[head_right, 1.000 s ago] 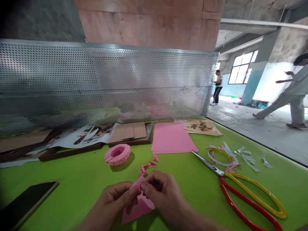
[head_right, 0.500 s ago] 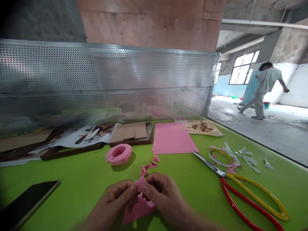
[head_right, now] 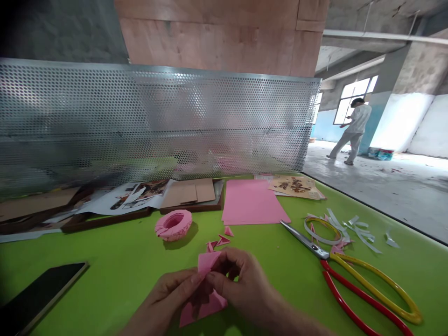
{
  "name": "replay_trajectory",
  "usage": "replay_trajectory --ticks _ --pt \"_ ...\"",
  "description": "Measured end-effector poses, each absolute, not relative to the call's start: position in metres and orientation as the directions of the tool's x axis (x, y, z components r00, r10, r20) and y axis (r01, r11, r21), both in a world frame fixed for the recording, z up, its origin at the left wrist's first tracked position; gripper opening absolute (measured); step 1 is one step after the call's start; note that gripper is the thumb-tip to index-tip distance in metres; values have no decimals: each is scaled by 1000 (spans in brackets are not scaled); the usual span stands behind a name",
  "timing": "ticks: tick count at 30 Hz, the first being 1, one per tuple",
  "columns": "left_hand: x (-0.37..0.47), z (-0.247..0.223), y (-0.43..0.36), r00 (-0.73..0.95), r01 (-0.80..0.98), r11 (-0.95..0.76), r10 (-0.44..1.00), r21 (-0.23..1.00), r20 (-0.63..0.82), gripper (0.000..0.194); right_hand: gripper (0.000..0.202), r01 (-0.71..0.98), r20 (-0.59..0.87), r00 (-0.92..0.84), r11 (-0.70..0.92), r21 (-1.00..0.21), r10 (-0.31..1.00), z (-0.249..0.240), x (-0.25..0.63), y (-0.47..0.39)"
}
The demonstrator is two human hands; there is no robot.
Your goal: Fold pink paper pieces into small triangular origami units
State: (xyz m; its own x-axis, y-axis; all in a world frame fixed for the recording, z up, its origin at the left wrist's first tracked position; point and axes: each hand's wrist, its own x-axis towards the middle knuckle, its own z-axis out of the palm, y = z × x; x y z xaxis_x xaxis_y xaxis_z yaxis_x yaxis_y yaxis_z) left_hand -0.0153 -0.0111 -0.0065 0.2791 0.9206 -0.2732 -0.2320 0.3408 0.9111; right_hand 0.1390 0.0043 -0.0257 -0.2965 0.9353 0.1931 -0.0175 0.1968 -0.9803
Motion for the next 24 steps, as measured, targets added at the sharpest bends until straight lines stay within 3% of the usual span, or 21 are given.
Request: replay_trajectory --ticks 8,12,17,24 --pt "-15 -5 -13 258 -208 355 918 911 -299 29 7 -252 207 -384 113 -961 900 -23 136 4" --pt "-16 1 -13 235 -170 321 932 932 -278 32 6 -228 195 -383 112 -967 903 -23 135 3" --pt "-17 -3 -6 264 -112 171 955 979 -137 29 6 -102 169 -354 142 -985 920 -26 132 0" --pt "-22 -16 0 377 -235 273 910 933 -171 25 16 -114 201 -401 169 -979 894 -28 137 1"
